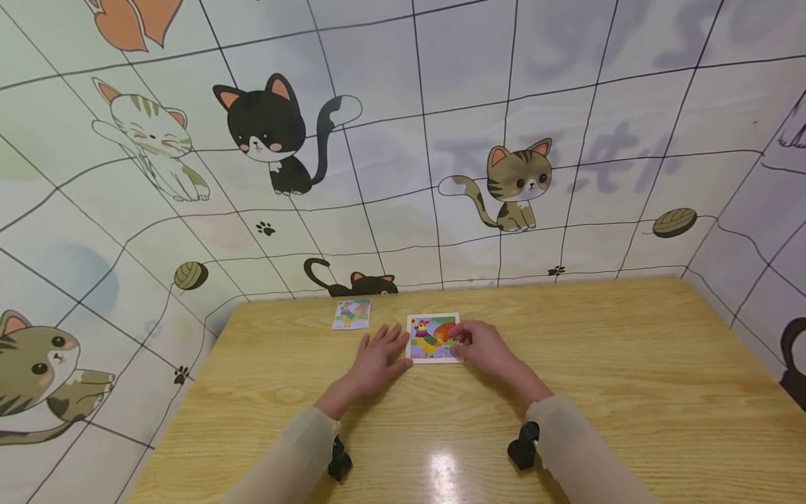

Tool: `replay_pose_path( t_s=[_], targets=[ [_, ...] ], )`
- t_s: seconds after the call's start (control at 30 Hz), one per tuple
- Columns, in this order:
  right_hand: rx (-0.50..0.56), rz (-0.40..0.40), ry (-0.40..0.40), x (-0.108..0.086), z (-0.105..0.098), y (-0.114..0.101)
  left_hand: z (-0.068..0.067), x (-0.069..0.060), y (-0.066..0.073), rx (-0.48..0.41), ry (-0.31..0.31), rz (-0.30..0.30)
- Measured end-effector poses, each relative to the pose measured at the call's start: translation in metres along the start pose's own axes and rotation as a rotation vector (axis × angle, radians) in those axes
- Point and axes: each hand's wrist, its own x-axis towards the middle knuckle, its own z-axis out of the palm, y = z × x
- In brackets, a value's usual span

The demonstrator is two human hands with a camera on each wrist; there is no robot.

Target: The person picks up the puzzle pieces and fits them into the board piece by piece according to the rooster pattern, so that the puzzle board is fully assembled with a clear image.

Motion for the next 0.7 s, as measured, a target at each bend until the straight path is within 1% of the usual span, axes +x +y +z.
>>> replay_pose_path(
  t_s=[0.27,0.37,0.5,0.7],
  targets=[
    [-0.019,0.0,0.039,0.0008,0.0028,-0.001,-0.0006,0.0006,0.0007,0.0,-0.002,0.002],
    [-0.028,-0.013,0.049,0.0015,0.0045,-0.0001,-0.0006,0.0007,0.0005,0.001,-0.007,-0.003],
    [-0.03,-0.042,0.045,0.0014,0.0051,0.0007,0.0001,0.001,-0.0004,0.017,-0.015,-0.013],
    [-0.029,-0.041,0.042,0.0,0.005,0.0004,-0.0007,0.0008,0.0001,0.019,-0.015,-0.01]
  ],
)
